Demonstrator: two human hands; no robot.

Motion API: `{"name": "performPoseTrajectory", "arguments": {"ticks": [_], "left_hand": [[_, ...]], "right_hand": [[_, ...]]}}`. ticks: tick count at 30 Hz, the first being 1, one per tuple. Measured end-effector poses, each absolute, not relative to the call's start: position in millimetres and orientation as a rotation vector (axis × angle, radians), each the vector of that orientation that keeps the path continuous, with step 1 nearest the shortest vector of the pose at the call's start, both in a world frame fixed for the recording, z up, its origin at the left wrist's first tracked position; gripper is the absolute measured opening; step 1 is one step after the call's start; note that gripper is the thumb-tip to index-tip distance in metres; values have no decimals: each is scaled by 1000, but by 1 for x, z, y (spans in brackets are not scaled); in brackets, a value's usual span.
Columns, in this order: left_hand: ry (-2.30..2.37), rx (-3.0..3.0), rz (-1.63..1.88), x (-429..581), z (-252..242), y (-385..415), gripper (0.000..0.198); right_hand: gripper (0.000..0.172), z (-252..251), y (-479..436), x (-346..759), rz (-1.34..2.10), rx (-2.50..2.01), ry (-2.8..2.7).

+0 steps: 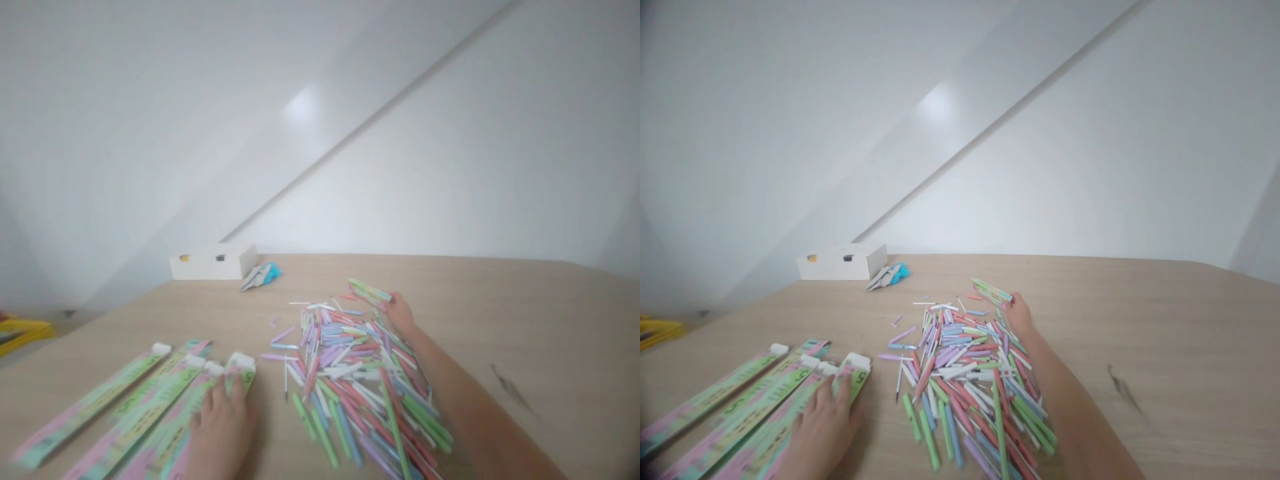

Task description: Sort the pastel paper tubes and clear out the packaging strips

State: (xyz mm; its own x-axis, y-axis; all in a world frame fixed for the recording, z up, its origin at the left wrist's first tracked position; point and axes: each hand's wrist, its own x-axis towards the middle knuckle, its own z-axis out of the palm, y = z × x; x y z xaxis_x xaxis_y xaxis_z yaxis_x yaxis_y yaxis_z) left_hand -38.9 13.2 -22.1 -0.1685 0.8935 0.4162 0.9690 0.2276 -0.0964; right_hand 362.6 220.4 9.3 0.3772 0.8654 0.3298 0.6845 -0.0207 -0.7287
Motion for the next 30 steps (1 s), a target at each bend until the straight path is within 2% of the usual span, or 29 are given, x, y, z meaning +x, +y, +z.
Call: {"name": "performPoseTrajectory", "arguments": {"ticks": [11, 23, 30], "left_hand": [[-2126, -1744, -180, -36, -19, 9, 46], [-2107, -1787, -194, -38, -22, 10, 46], [-2080, -1791, -232, -39, -25, 10, 49]], "right_hand": [[29, -10, 265, 391, 198, -1757, -1588], [26, -15, 238, 413, 320, -1614, -1807], [17, -13, 209, 420, 424, -1508, -1831]]}}
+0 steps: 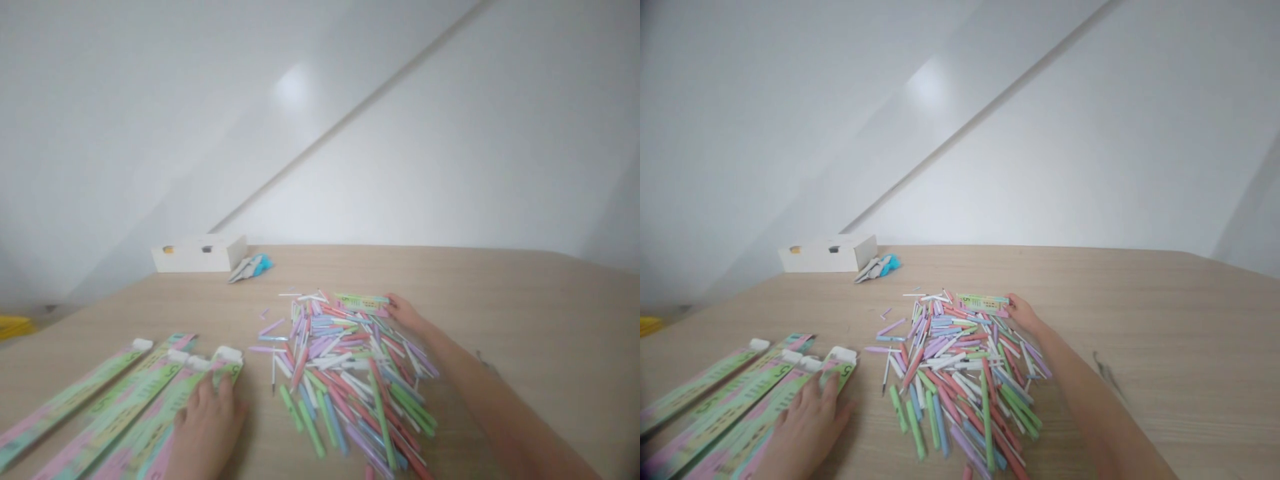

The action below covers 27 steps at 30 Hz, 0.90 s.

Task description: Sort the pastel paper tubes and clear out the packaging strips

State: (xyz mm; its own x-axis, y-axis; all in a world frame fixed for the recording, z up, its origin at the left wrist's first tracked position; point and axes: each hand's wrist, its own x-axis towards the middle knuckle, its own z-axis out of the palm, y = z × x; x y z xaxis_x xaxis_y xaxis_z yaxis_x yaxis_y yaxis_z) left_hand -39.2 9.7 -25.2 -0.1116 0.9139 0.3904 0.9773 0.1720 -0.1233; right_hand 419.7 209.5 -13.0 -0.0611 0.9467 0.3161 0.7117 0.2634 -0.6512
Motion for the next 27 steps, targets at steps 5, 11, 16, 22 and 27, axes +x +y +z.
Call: {"name": "performPoseTrajectory", "arguments": {"ticks": [5, 11, 16, 22, 27], "left_hand": [[-2125, -1788, -233, -38, -25, 11, 48], [-2170, -1838, -186, -43, -27, 15, 51], [-2133, -1832, -244, -42, -28, 16, 51], [-2027, -1846, -276, -40, -29, 17, 49], [-1973, -1900, -246, -43, -33, 21, 47]], "right_hand": [[17, -15, 186, 419, 487, -1445, -1815], [22, -20, 166, 415, 567, -1434, -1798], [23, -20, 155, 414, 580, -1440, -1802], [20, -16, 143, 410, 595, -1439, -1839], [16, -14, 134, 409, 590, -1402, -1868]]}}
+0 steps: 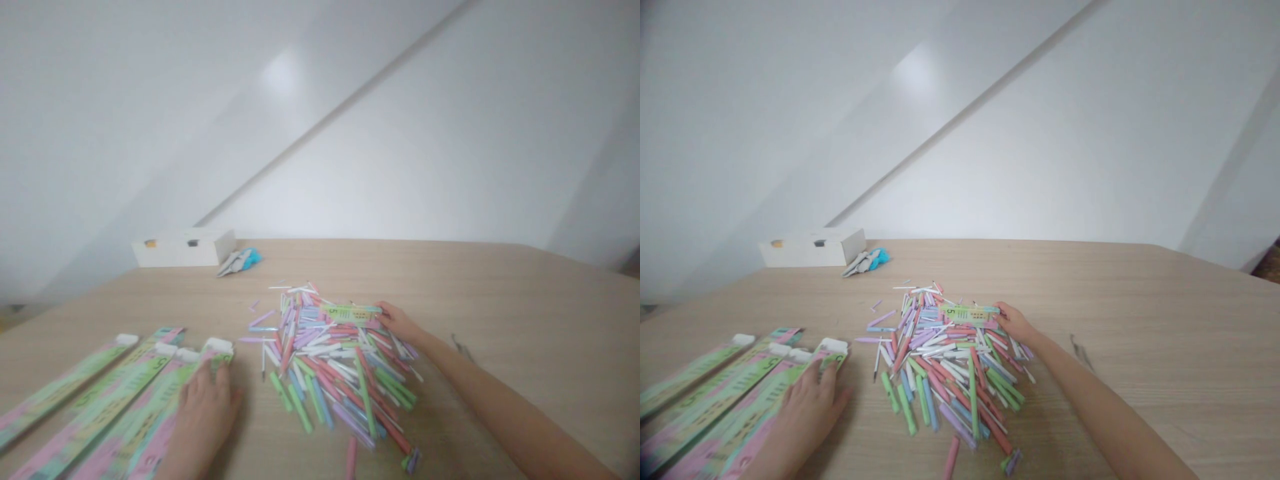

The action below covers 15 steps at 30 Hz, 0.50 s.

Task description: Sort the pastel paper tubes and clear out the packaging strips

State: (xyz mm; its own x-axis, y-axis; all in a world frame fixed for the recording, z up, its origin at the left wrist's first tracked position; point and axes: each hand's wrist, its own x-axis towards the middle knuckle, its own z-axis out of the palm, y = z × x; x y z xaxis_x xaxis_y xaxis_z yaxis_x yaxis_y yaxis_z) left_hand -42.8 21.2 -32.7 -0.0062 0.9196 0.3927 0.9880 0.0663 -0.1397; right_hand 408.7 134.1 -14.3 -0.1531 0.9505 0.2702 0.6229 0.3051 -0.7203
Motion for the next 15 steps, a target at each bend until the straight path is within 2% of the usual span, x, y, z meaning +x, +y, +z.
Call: {"name": "performPoseTrajectory", "arguments": {"ticks": [5, 15], "left_hand": [[-1917, -1865, -257, -35, -30, 16, 46], [-1877, -1904, -272, -36, -38, 12, 45]], "right_hand": [[21, -8, 159, 405, 535, -1424, -1801], [28, -8, 281, 348, 314, -1557, -1699]]}}
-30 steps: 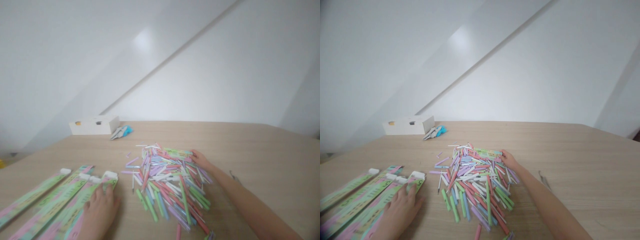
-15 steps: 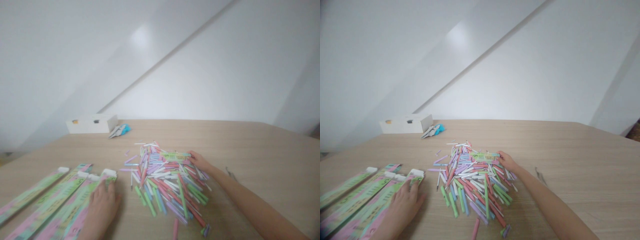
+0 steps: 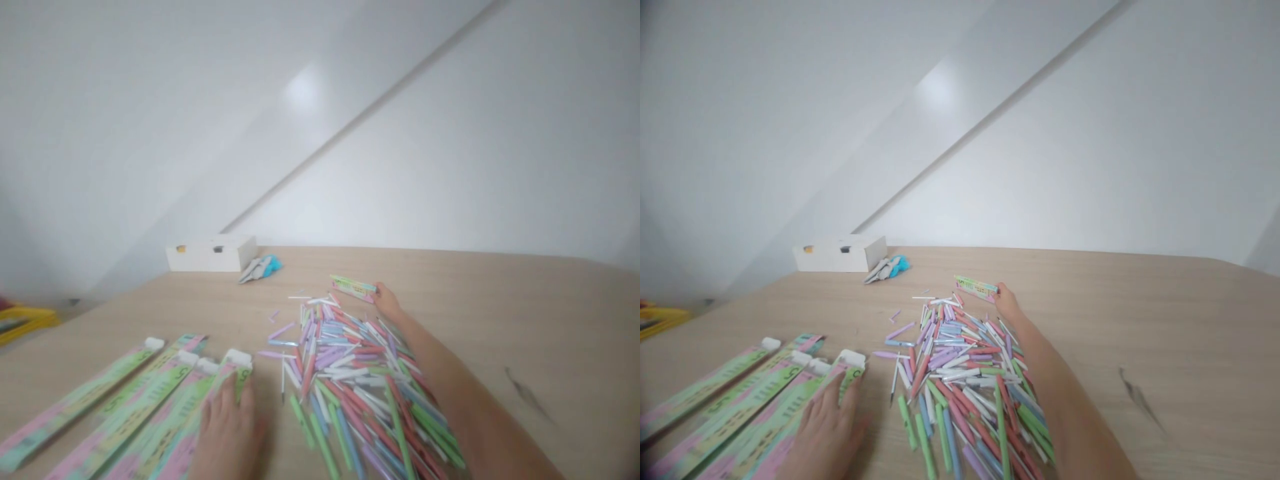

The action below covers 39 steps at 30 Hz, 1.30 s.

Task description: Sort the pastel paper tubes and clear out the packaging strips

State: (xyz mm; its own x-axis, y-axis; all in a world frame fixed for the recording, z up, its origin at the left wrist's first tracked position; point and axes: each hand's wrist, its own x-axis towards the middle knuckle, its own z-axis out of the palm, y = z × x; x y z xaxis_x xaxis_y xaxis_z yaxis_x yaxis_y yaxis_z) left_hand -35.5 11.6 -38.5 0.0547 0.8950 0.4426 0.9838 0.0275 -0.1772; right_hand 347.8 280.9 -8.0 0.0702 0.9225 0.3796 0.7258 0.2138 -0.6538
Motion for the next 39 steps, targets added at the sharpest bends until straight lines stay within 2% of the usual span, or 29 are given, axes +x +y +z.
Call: {"name": "performPoseTrajectory", "arguments": {"ticks": [8, 18, 26, 33, 39], "left_hand": [[-1898, -1957, -289, -48, -44, 10, 49], [-1896, -1988, -335, -52, -48, 7, 50], [-1894, -1998, -321, -43, -40, 5, 50], [-1890, -1944, -398, -32, -39, 9, 42], [-1988, -2095, -575, -24, -37, 16, 45]], "right_hand": [[29, -23, 326, 296, 329, -1540, -1771], [30, -30, 340, 263, 412, -1321, -2015], [29, -29, 320, 296, 442, -1233, -2135], [25, -26, 288, 313, 491, -1187, -2203], [33, -19, 248, 324, 509, -1140, -2244]]}}
